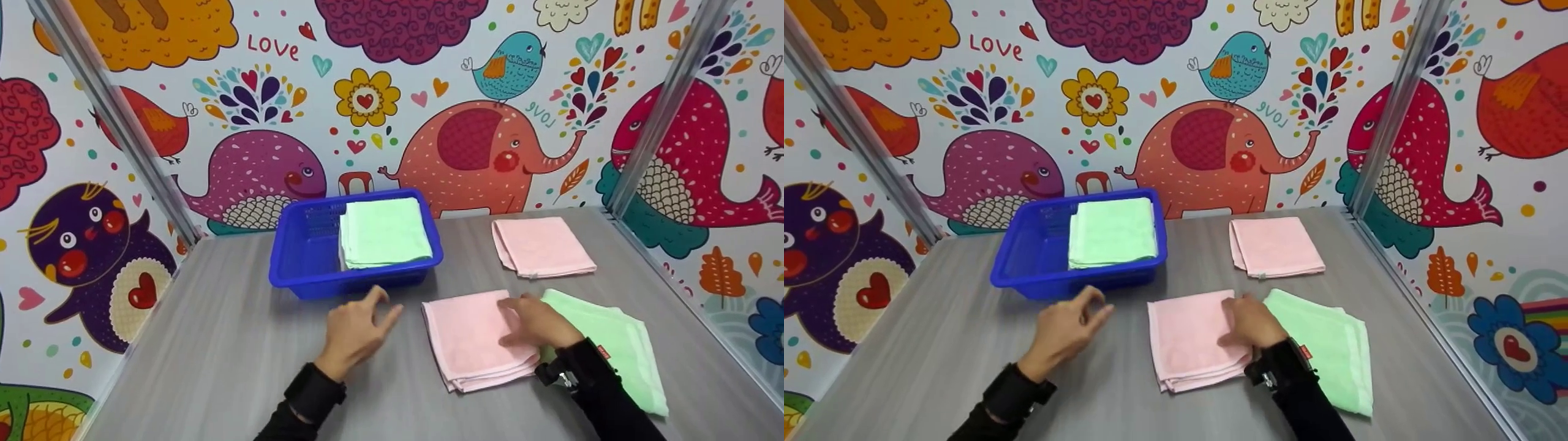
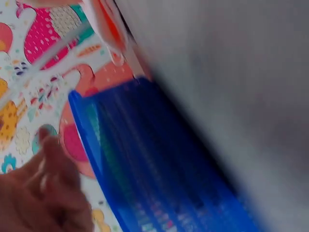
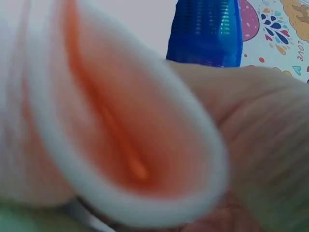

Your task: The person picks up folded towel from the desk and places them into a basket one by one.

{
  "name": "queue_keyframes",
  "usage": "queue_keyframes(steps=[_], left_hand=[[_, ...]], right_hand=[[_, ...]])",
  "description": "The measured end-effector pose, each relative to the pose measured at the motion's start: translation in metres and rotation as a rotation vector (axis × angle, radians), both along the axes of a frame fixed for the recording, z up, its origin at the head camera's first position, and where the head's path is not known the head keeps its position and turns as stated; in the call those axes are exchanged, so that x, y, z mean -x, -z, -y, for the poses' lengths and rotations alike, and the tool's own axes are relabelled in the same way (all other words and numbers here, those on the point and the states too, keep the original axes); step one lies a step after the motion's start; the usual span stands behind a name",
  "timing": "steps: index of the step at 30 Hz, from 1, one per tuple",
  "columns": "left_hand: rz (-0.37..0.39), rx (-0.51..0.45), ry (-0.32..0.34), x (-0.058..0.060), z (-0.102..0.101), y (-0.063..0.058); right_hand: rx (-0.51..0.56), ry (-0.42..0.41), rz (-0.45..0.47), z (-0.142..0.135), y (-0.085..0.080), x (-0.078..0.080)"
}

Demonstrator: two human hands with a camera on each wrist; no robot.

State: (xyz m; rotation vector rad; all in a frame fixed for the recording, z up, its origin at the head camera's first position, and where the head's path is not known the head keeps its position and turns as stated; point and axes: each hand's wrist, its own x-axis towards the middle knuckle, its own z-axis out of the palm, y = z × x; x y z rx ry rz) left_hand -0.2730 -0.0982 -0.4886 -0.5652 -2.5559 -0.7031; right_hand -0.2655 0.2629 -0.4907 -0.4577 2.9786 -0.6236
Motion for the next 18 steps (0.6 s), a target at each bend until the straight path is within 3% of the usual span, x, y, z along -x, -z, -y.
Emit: queue_keyframes(steps=[4,7,10,18], left_hand=[[0.295,0.090,0.095,-0.009,-0.010,0.008],[0.435,0.107,0.151,-0.013,-0.013,0.012],[0.487,0.087,0.197,-0.017,-0.015,0.015],[0.519,-0.025,0.247,-0.018,-0.014,0.019]], right_hand=[[0.022,0.018,0.015,0.018,0.004,-0.003],[0.030,0.012,-0.003,0.039,0.008,-0.005],[0.035,-0.010,-0.027,0.062,0.013,-0.006],[0.074,-0.099,-0.006,0.106,0.016,-0.001]])
